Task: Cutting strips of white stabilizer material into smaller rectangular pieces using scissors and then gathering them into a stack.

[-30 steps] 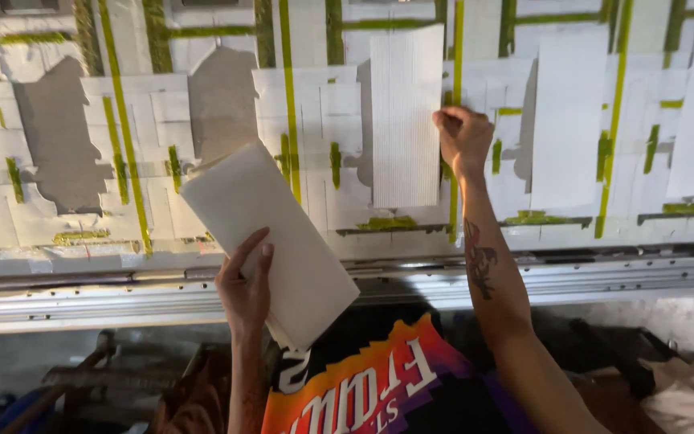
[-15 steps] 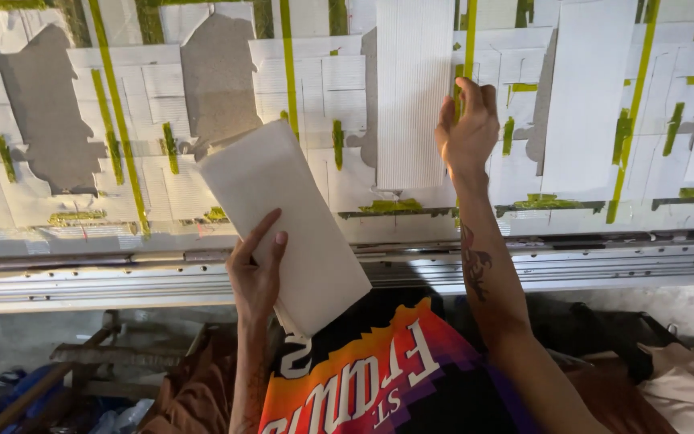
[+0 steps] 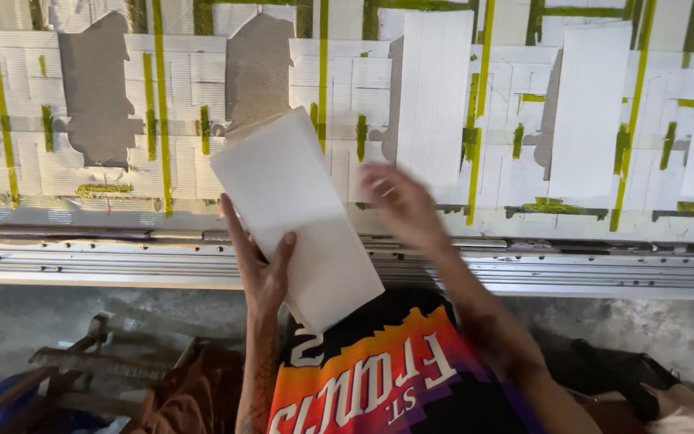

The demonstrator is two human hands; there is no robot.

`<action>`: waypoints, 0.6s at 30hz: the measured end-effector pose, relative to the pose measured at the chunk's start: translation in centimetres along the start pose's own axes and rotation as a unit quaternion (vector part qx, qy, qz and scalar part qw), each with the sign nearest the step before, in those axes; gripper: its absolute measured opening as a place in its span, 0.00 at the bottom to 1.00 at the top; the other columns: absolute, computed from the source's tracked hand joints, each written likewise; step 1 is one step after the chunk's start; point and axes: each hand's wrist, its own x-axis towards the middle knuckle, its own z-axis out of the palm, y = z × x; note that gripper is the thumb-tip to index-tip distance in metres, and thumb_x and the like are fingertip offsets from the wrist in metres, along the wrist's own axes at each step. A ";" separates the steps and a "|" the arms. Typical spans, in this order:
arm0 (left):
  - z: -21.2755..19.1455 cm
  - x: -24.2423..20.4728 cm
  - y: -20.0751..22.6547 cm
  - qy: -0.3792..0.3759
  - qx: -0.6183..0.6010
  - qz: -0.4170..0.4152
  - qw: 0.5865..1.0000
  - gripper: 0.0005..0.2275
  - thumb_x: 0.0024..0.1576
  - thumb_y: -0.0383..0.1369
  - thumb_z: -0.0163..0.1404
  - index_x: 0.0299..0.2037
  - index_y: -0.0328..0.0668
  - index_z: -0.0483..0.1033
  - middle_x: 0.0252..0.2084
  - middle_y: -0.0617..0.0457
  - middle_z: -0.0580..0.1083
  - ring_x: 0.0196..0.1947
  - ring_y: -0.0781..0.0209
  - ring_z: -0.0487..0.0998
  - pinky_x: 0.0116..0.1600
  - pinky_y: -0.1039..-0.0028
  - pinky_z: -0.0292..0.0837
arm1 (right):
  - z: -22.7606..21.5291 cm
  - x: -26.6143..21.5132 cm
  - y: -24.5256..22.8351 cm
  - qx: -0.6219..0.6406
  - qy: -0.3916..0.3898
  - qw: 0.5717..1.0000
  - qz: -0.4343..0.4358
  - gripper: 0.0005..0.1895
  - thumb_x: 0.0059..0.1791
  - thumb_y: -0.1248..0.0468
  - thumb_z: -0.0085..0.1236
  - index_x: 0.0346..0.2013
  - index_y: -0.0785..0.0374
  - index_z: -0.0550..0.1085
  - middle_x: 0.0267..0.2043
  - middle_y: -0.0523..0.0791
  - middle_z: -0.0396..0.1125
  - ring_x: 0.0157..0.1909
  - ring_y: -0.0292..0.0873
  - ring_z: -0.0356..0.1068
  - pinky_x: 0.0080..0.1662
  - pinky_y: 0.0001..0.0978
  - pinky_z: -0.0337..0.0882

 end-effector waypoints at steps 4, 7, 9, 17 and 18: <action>-0.9 -0.7 -0.5 0.017 -0.042 -0.031 0.998 0.45 0.58 0.30 0.58 0.78 0.56 0.33 0.43 0.46 0.76 0.36 0.61 0.79 0.44 0.66 0.82 | 5.2 -3.9 -1.9 0.084 -0.060 0.994 0.027 0.19 0.50 0.60 0.65 0.54 0.61 0.75 0.40 0.50 0.73 0.37 0.42 0.71 0.38 0.35 0.74; -2.1 -1.9 -0.9 0.046 -0.066 -0.047 0.996 0.46 0.53 0.32 0.63 0.77 0.53 0.40 0.39 0.47 0.77 0.33 0.62 0.79 0.41 0.67 0.83 | 6.6 -5.0 -2.6 0.109 -0.004 0.992 0.070 0.19 0.46 0.58 0.71 0.45 0.64 0.75 0.35 0.47 0.69 0.35 0.37 0.65 0.36 0.29 0.69; -3.0 -2.4 -0.9 0.060 -0.075 -0.053 0.994 0.46 0.50 0.34 0.65 0.76 0.51 0.44 0.39 0.47 0.77 0.32 0.63 0.80 0.40 0.67 0.84 | 7.1 -5.0 -2.8 0.102 0.026 0.989 0.107 0.19 0.43 0.57 0.76 0.38 0.65 0.75 0.32 0.45 0.65 0.34 0.36 0.62 0.35 0.26 0.65; -9.6 -3.0 -2.7 0.094 -0.171 -0.141 0.970 0.26 0.53 0.35 0.61 0.61 0.44 0.68 0.34 0.46 0.79 0.30 0.55 0.83 0.34 0.62 0.84 | 11.5 -4.8 -4.3 0.011 -0.093 0.995 0.028 0.08 0.52 0.60 0.64 0.32 0.61 0.81 0.24 0.43 0.70 0.27 0.33 0.61 0.30 0.25 0.65; -10.4 -2.8 -3.2 0.098 -0.172 -0.138 0.970 0.26 0.53 0.35 0.61 0.61 0.44 0.68 0.34 0.46 0.79 0.30 0.55 0.83 0.34 0.62 0.84 | 12.0 -4.9 -3.9 0.011 -0.096 0.995 0.024 0.08 0.52 0.60 0.64 0.32 0.61 0.81 0.24 0.43 0.70 0.27 0.33 0.61 0.30 0.25 0.65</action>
